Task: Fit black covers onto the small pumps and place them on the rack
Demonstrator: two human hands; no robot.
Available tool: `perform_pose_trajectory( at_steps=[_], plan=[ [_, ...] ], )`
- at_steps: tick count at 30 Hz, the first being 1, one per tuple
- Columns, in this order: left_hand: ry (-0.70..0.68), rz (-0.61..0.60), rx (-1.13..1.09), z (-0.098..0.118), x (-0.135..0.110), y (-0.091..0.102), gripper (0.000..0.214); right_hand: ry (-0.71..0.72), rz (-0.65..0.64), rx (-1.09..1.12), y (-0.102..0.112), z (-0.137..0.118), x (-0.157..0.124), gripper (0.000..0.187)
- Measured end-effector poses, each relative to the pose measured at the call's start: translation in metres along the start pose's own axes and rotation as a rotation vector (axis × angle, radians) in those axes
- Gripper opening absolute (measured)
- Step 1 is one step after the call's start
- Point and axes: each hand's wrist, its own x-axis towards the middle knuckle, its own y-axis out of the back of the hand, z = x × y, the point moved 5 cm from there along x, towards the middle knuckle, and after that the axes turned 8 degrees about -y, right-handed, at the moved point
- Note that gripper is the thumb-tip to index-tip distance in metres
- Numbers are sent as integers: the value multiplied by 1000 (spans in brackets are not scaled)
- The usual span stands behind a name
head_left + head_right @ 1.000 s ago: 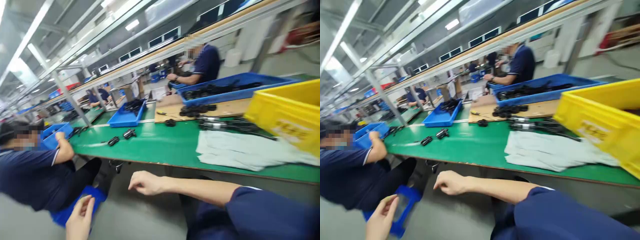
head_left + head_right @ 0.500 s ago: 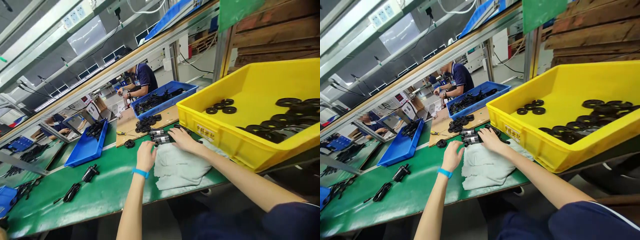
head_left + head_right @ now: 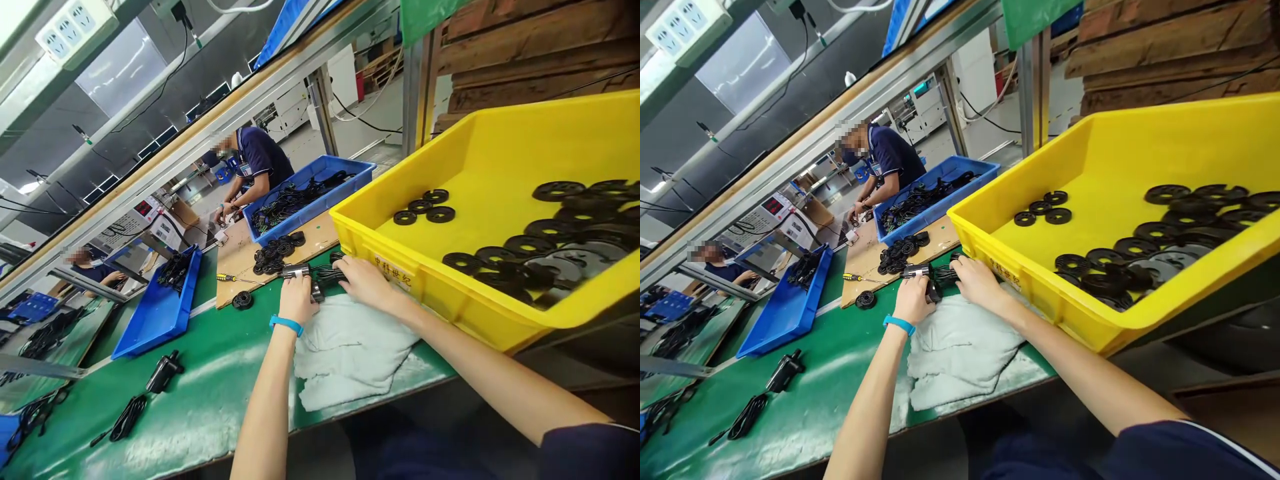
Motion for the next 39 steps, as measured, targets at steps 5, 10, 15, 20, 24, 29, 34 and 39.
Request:
perform_pose_trajectory(
  at_steps=[5,10,15,20,24,29,34,39],
  plan=[
    [166,208,-60,-13,-47,31,53,124,174,464,54,-43,2,25],
    [346,699,-377,-22,-149,101,58,280,206,910,97,-142,10,25],
    [739,891,-621,-3,-287,139,52,537,316,948,83,-268,-40,28],
    [1050,1225,-622,45,-412,156,50,835,94,1158,34,-365,-160,45],
    [1312,1363,-332,87,-491,162,45,951,-610,1230,2,-433,-235,65],
    [1607,1288,-21,135,-552,158,33,926,-1407,1183,-7,-495,-301,76],
    [1668,1322,-10,172,-615,157,35,833,-1797,1105,-18,-533,-356,63],
    [1706,1166,179,214,-701,180,45,1035,-2115,924,-13,-571,-410,57]
  ],
)
